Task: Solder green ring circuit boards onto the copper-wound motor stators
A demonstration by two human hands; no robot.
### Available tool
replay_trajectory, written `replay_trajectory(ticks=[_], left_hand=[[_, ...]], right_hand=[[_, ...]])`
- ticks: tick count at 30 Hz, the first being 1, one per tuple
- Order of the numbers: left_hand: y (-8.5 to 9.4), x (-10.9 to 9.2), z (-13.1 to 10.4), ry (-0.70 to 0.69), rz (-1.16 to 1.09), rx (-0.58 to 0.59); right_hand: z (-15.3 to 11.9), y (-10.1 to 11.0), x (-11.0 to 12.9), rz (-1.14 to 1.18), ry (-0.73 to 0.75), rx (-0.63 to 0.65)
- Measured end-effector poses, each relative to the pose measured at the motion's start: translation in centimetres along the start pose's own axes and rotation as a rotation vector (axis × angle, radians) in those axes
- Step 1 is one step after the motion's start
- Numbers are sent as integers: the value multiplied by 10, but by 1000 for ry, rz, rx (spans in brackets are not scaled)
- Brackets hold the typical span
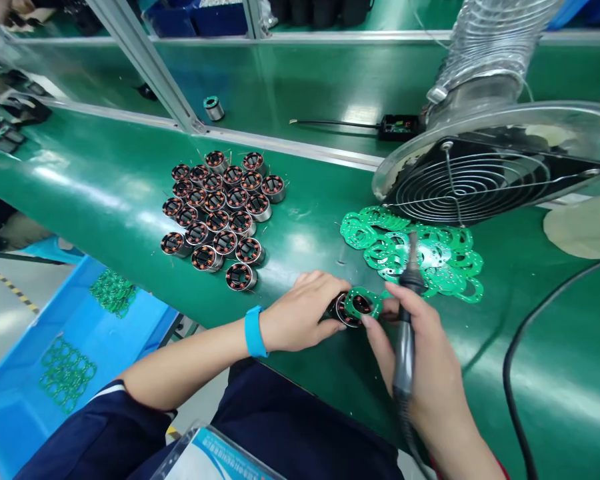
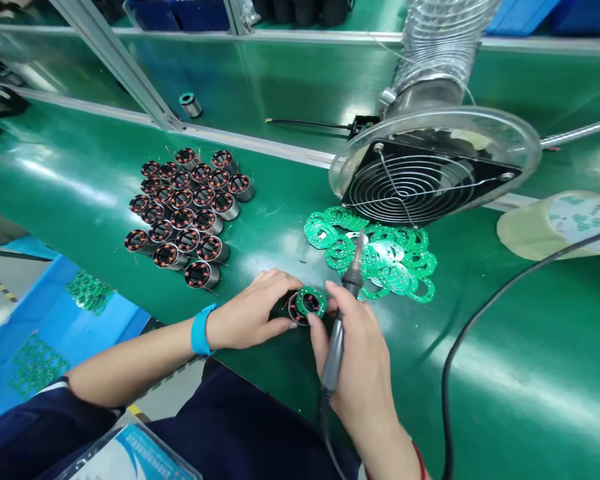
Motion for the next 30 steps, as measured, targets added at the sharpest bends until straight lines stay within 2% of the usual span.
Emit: replay_trajectory(ticks=[2,4,7,9,14,18,22,24,27,30], left_hand=[[6,2,-2,-41,7,31],[11,5,-2,-85,6,54],[16,8,-1,-101,-3,65],[20,9,1,-74,-22,25],[23,11,7,104,-252,-97],[19,18,12,305,-559,-116],[17,23,15,388,-704,-126],[16,22,16,381,-734,-119],[18,15,18,286,-699,-103],[19,8,20,205,-609,-70]], right_hand=[[-4,0,9,-159,90,-67],[-6,-2,13,-228,140,-76],[-5,-4,9,-170,144,-23],[-2,-5,4,-83,125,29],[-4,-9,2,1,126,76],[-8,-10,7,-29,88,27],[-7,-12,9,59,92,66],[-5,-12,6,97,92,103],[-2,-14,3,89,130,180],[1,-13,2,78,183,169]])
Point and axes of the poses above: each hand's wrist, its own z-axis towards the middle knuckle, its own y-axis out of the back of the hand, x = y × z, the point moved 5 cm from there along z, towards the middle knuckle, and after that the axes turned 9 degrees about -z, right-handed, at the moved point
